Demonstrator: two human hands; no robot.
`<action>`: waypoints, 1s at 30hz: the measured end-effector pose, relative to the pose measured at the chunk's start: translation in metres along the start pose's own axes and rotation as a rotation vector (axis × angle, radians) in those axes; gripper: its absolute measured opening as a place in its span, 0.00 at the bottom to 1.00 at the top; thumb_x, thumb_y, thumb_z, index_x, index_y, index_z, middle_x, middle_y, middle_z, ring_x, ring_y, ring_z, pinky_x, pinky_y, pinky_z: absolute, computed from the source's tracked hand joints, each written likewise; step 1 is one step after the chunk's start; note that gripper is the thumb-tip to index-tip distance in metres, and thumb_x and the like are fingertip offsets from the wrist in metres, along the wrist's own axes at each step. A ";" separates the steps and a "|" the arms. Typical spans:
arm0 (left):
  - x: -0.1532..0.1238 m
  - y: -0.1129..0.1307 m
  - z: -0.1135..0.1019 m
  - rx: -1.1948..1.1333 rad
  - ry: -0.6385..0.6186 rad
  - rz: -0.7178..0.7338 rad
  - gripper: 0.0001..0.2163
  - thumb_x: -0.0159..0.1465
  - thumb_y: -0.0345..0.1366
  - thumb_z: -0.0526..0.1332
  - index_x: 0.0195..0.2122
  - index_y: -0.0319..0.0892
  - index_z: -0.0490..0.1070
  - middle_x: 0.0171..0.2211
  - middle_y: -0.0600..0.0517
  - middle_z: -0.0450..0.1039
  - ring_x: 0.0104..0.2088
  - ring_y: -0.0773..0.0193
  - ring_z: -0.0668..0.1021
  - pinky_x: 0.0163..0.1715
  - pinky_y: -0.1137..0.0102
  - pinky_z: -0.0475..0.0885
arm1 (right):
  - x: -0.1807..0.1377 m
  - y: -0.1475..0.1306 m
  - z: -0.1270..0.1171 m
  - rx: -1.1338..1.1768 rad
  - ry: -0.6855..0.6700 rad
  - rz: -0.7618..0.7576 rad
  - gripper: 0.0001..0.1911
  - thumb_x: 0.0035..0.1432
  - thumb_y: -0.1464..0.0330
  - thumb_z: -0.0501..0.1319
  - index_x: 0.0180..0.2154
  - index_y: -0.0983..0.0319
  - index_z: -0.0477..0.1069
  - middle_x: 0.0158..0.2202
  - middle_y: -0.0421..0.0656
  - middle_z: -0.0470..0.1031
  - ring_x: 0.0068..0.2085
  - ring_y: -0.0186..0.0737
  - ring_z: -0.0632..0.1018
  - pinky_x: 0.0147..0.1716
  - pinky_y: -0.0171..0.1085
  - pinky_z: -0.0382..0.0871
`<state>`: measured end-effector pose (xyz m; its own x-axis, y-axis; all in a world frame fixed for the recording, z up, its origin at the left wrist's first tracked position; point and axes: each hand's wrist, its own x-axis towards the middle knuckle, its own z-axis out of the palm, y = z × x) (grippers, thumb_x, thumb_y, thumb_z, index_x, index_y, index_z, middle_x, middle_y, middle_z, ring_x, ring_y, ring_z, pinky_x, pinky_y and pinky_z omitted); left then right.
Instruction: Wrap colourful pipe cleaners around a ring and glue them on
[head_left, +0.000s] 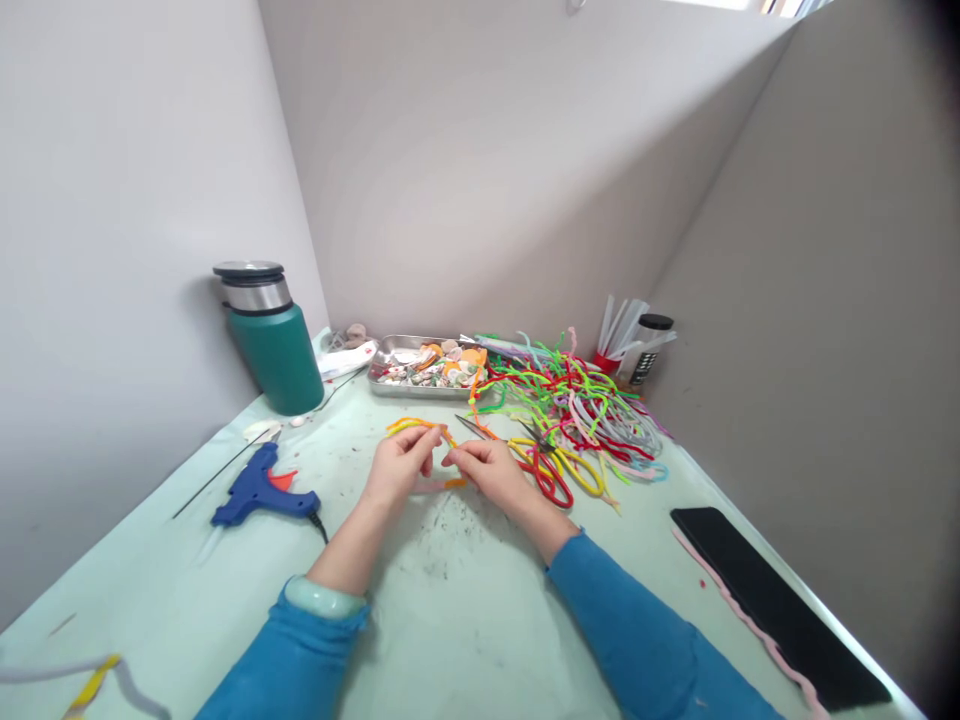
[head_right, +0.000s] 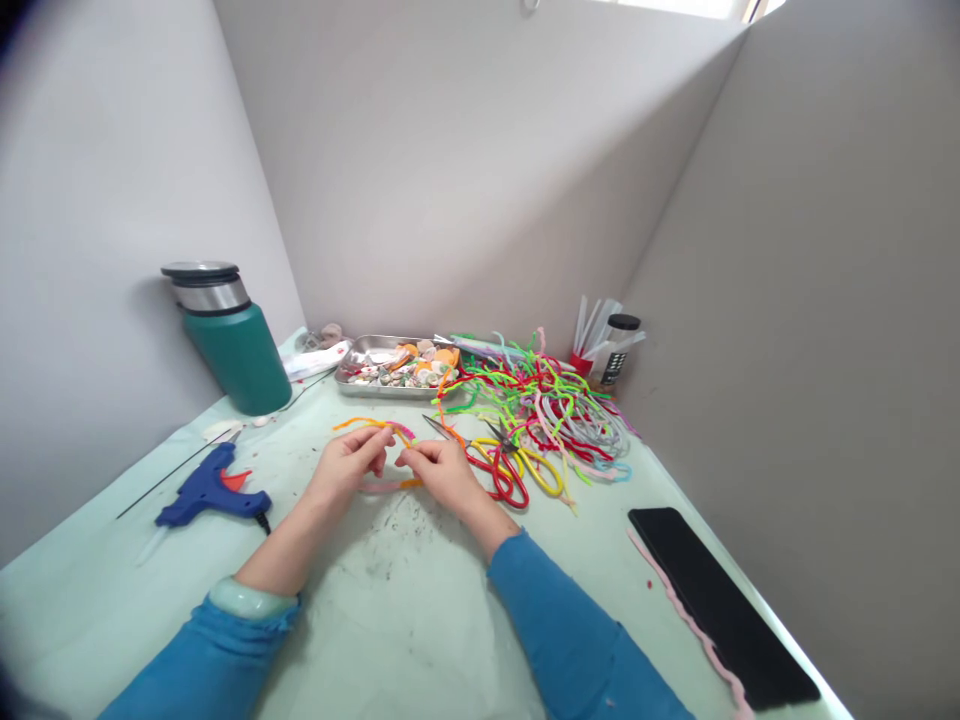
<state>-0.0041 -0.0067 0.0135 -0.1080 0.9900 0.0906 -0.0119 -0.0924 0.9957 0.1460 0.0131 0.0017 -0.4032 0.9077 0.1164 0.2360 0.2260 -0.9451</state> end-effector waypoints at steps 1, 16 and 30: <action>0.000 0.000 -0.001 -0.041 0.011 -0.018 0.14 0.53 0.46 0.61 0.28 0.37 0.72 0.14 0.58 0.61 0.16 0.73 0.63 0.18 0.76 0.60 | -0.001 -0.001 0.001 -0.055 0.010 -0.023 0.13 0.53 0.63 0.56 0.27 0.64 0.75 0.16 0.35 0.59 0.20 0.28 0.59 0.20 0.30 0.50; -0.001 0.003 -0.007 -0.153 0.020 -0.096 0.14 0.48 0.43 0.65 0.31 0.37 0.73 0.17 0.56 0.66 0.16 0.73 0.65 0.17 0.76 0.61 | 0.004 0.010 -0.011 -0.285 0.172 -0.138 0.15 0.53 0.62 0.56 0.24 0.62 0.75 0.19 0.37 0.67 0.24 0.32 0.65 0.24 0.30 0.54; 0.006 0.000 -0.016 -0.139 0.217 -0.141 0.15 0.47 0.44 0.66 0.26 0.36 0.72 0.17 0.53 0.69 0.14 0.73 0.65 0.14 0.77 0.56 | 0.005 0.008 -0.018 -0.058 0.224 -0.042 0.09 0.50 0.62 0.59 0.26 0.61 0.72 0.21 0.38 0.69 0.22 0.32 0.66 0.22 0.32 0.57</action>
<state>-0.0205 -0.0025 0.0132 -0.3053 0.9497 -0.0702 -0.1767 0.0159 0.9841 0.1615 0.0261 0.0003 -0.2092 0.9513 0.2264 0.2764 0.2796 -0.9195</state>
